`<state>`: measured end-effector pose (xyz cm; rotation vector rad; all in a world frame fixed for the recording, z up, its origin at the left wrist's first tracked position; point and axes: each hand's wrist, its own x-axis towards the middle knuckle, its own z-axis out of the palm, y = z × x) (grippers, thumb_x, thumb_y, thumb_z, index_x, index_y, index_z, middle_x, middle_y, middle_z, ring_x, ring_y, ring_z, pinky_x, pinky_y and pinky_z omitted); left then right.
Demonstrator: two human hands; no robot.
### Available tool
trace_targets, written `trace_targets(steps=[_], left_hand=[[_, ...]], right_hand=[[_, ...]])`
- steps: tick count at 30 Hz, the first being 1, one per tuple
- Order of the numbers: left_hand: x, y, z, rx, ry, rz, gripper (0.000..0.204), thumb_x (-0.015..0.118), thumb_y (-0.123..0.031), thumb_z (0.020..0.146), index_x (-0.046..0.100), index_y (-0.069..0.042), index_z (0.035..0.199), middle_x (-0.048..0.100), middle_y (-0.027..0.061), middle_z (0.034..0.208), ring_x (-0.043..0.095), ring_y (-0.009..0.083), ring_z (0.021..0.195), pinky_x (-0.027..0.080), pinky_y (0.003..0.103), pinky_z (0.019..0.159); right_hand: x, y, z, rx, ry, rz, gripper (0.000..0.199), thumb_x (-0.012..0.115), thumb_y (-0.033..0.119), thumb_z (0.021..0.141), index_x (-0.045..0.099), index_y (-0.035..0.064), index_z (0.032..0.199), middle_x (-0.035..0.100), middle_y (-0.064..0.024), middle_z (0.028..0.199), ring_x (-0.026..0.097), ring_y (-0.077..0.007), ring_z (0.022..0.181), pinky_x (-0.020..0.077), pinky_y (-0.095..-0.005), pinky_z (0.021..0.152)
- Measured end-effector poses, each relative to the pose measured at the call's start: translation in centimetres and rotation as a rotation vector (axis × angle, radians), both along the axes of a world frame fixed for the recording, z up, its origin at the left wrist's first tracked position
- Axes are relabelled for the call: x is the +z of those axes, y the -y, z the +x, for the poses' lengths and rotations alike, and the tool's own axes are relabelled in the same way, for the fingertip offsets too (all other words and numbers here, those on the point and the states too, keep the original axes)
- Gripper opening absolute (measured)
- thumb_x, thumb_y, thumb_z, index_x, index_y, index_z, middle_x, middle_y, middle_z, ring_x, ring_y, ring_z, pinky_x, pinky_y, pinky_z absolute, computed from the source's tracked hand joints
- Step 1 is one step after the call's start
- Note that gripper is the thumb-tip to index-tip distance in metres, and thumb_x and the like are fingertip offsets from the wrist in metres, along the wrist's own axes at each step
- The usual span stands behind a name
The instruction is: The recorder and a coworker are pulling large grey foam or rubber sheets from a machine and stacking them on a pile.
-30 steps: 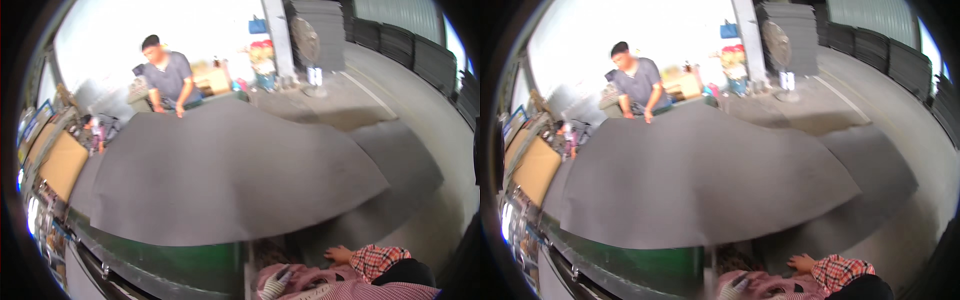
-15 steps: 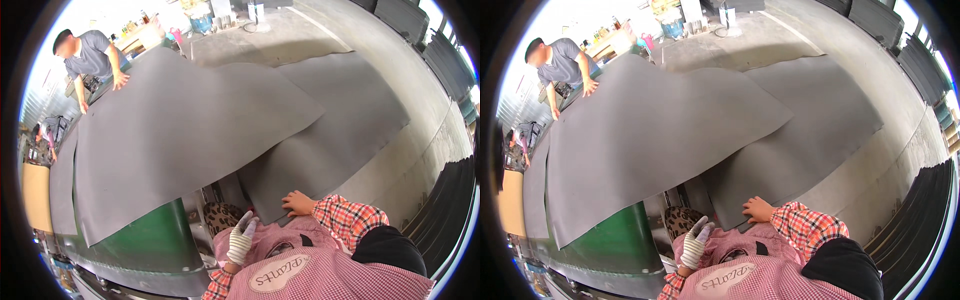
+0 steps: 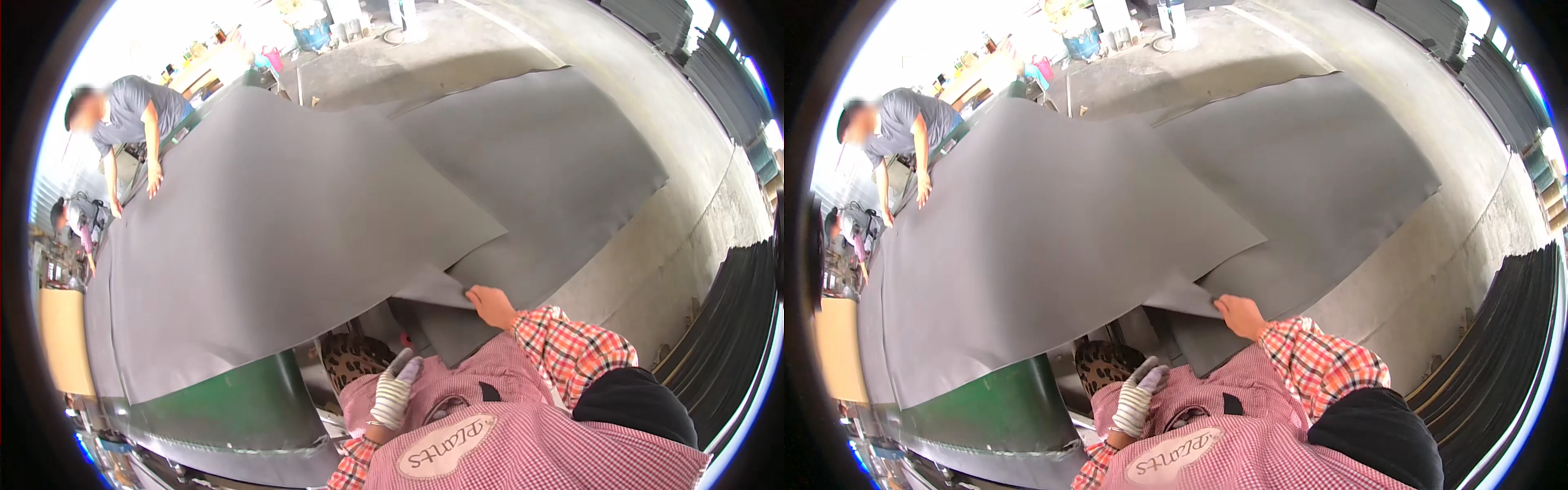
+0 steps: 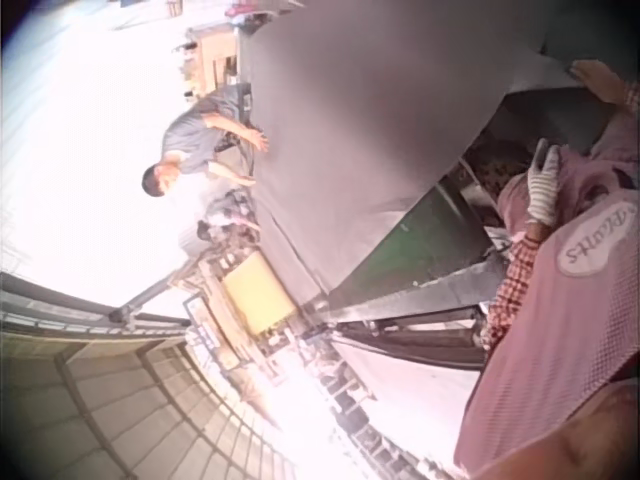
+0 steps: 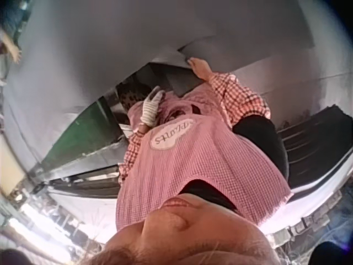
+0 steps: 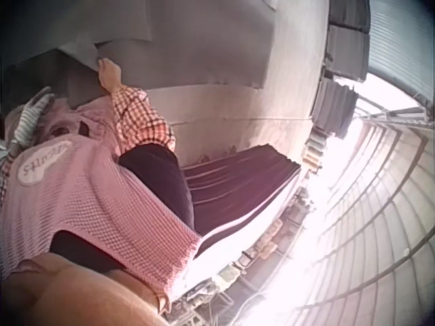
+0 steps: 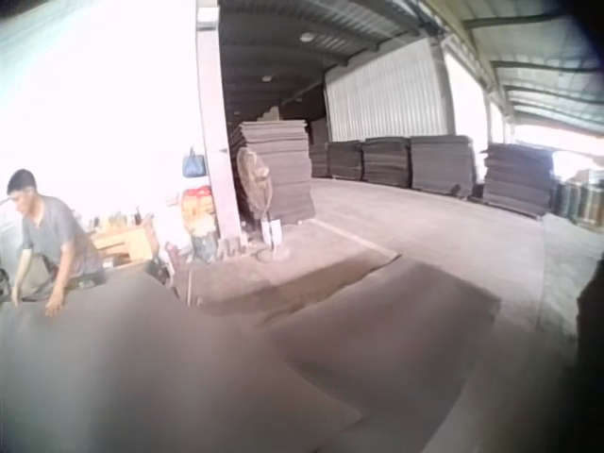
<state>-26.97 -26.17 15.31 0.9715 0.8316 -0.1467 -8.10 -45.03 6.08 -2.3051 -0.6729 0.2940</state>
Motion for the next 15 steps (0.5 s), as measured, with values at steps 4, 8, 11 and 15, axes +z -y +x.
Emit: trace_targets(steps=[4,8,11,15], left_hand=[[-1.7,2.1,3.1,-0.127,0.044,-0.028,0.06,0.061,-0.015,0.082,0.03,0.003,0.129,0.051,0.0172,0.115,0.053,0.0238,0.102,0.044,0.032,0.088],[-0.9,2.8,8.0,-0.078,-0.089,-0.098,0.084,0.063,-0.036,0.078,0.013,0.0,0.135,0.028,0.0196,0.134,0.034,0.0307,0.121,0.037,0.044,0.094],[-0.6,2.1,11.4,0.105,-0.168,-0.344,0.093,0.062,-0.048,0.074,0.006,-0.007,0.137,0.012,0.0151,0.141,0.014,0.0361,0.129,0.027,0.059,0.096],[-3.7,1.8,14.6,0.076,-0.185,-0.314,0.065,0.064,-0.028,0.077,0.03,-0.004,0.127,0.033,0.0159,0.131,0.027,0.0375,0.123,0.027,0.06,0.095]], right_hand=[[0.6,1.3,-1.8,0.028,0.029,0.042,0.024,0.046,0.023,0.086,0.054,0.0023,0.077,0.056,-0.0164,0.076,0.054,-0.0346,0.074,0.0425,-0.0422,0.064],[1.3,2.7,-2.0,-0.046,0.083,0.123,0.022,0.049,0.022,0.084,0.053,0.0024,0.075,0.056,-0.0151,0.075,0.054,-0.0335,0.074,0.0425,-0.0411,0.064],[2.0,3.6,-1.1,0.005,0.168,0.064,0.018,0.052,0.02,0.082,0.054,0.0035,0.074,0.055,-0.0134,0.071,0.054,-0.0322,0.07,0.0429,-0.04,0.063],[3.3,4.7,-0.6,0.109,0.235,0.01,0.016,0.055,0.02,0.08,0.055,0.0057,0.073,0.054,-0.0104,0.068,0.054,-0.0285,0.067,0.0429,-0.0377,0.063]])
